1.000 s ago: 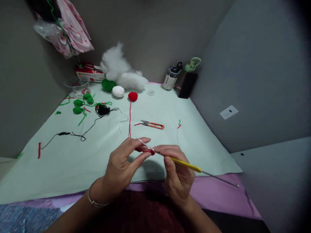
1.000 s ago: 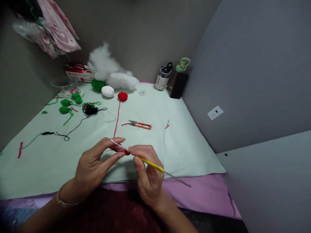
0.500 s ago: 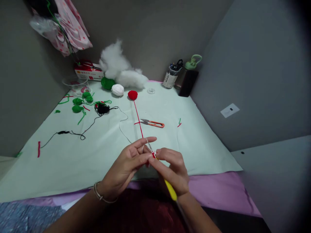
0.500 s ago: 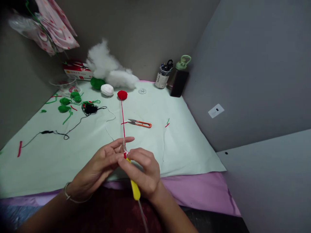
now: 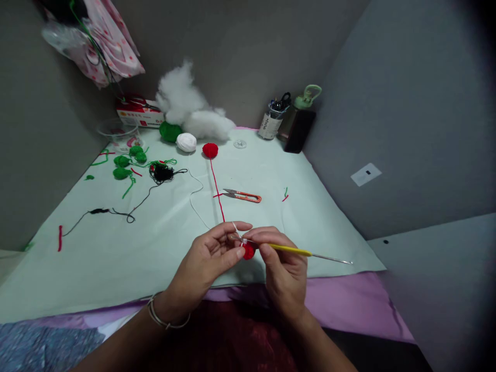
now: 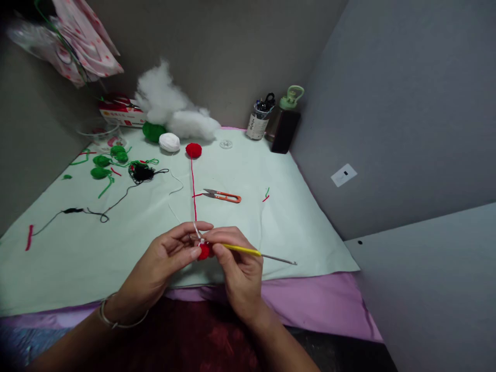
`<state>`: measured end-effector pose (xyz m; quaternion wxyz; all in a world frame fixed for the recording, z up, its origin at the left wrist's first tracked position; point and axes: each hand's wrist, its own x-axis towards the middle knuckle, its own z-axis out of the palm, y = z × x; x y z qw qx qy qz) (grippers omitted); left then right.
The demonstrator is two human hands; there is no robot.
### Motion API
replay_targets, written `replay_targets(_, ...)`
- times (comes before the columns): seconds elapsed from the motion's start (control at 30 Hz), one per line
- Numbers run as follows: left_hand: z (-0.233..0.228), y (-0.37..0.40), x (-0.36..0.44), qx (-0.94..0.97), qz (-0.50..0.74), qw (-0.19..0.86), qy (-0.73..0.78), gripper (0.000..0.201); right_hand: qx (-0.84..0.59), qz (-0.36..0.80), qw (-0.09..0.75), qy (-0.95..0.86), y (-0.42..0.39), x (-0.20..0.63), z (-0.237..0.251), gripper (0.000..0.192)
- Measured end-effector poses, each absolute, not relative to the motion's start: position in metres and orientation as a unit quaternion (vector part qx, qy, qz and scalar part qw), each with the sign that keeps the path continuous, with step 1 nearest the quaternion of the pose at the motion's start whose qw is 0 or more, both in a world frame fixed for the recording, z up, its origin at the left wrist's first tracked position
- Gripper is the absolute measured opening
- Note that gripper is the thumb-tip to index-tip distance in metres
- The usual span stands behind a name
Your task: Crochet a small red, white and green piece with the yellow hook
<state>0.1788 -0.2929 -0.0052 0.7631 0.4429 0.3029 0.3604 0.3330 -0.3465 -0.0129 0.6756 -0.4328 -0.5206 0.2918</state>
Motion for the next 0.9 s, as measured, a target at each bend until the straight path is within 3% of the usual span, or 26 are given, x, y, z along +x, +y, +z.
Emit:
replay_targets(0.17,-0.006,-0.295,0.185,0.416,0.391,0.757,0.318,0.04,-0.487,0.145,0.604,-0.614,-0.352,0.331,-0.022,0.032)
replay_targets(0.3,-0.004,-0.297,0.189,0.317,0.366,0.825,0.291,0.045,-0.48,-0.009,0.539,-0.692,-0.355,0.333,-0.03,0.05)
replay_targets(0.37,-0.004,-0.296,0.188,0.27,0.322,0.866,0.269,0.042,-0.48,0.02,0.567,-0.669,-0.353,0.334,-0.029,0.044)
replay_targets(0.53,-0.006,-0.289,0.18,0.258,0.326,0.873,0.254,0.031,-0.447,0.259,0.705,-0.487,-0.348,0.337,-0.016,0.021)
replay_targets(0.63,-0.006,-0.291,0.182,0.294,0.342,0.852,0.267,0.027,-0.403,0.362,0.716,-0.44,-0.345,0.336,-0.013,0.017)
replay_targets(0.8,-0.005,-0.297,0.187,0.348,0.365,0.814,0.288,0.036,-0.436,0.316,0.682,-0.495,-0.344,0.331,-0.02,0.017)
replay_targets(0.9,-0.005,-0.296,0.186,0.356,0.36,0.811,0.294,0.04,-0.432,0.348,0.685,-0.472,-0.344,0.333,-0.023,0.017)
